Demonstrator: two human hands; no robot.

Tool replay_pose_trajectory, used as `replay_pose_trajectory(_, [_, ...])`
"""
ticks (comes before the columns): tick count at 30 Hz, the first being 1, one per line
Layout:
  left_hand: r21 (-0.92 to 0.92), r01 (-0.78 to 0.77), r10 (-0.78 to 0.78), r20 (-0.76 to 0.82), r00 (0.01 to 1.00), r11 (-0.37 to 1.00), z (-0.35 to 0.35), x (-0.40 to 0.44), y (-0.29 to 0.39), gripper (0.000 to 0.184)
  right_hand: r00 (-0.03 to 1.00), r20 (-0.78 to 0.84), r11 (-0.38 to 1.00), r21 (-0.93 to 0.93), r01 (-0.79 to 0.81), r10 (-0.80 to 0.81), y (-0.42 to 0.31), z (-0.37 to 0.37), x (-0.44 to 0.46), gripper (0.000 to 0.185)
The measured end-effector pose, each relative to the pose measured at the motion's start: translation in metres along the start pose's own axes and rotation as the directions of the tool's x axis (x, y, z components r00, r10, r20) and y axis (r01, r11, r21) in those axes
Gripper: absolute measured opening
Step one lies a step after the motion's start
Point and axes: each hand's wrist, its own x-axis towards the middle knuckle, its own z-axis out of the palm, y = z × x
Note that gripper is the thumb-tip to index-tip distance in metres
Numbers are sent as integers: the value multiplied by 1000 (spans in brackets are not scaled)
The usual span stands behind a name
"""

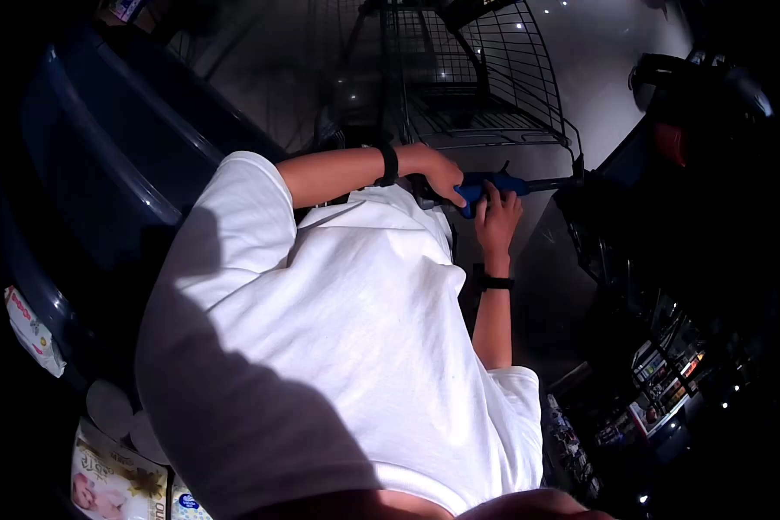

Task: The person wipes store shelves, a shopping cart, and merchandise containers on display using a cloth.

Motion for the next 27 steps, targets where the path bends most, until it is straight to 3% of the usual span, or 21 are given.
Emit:
replay_pose_trajectory(1, [-50,13,-12,15,1000,999,-2,-2,-1,72,999,-23,999,-43,-33,32,2,-1,2,34])
replay_pose_trajectory(4, [39,-72,67,118,991,997,-16,-5,-10,61,997,-41,991,-113,-69,65,-18,4,14,36])
replay_pose_trajectory(5, [28,-62,55,215,975,998,-24,-11,-12,55,989,53,986,-110,-128,134,-30,1,15,37])
replay_pose_trajectory(7, [183,-62,21,214,977,981,-46,-47,-9,54,996,80,997,-60,41,-36,-62,3,31,37])
replay_pose_trajectory(8, [166,-70,29,237,971,984,-45,-51,-14,54,982,172,997,-6,82,-79,-78,7,32,34])
replay_pose_trajectory(10, [96,-42,18,240,971,994,-51,-81,-9,50,984,122,991,16,131,-132,-107,11,46,25])
replay_pose_trajectory(13, [91,-40,31,103,994,995,-62,-121,-16,44,963,105,967,91,238,-247,-128,7,72,16])
replay_pose_trajectory(15, [89,-101,90,116,989,991,-83,-141,-17,41,937,216,958,142,248,-275,-123,5,82,14])
replay_pose_trajectory(16, [67,-101,92,120,988,993,-85,-136,-17,41,931,189,948,130,290,-311,-109,8,84,18])
replay_pose_trajectory(23, [70,48,-44,-54,998,996,-83,-133,-16,50,950,194,969,69,235,-245,-67,-1,108,27])
replay_pose_trajectory(27, [-13,207,-207,-36,978,978,-97,-139,-18,61,924,126,932,93,350,-360,-94,-6,131,26])
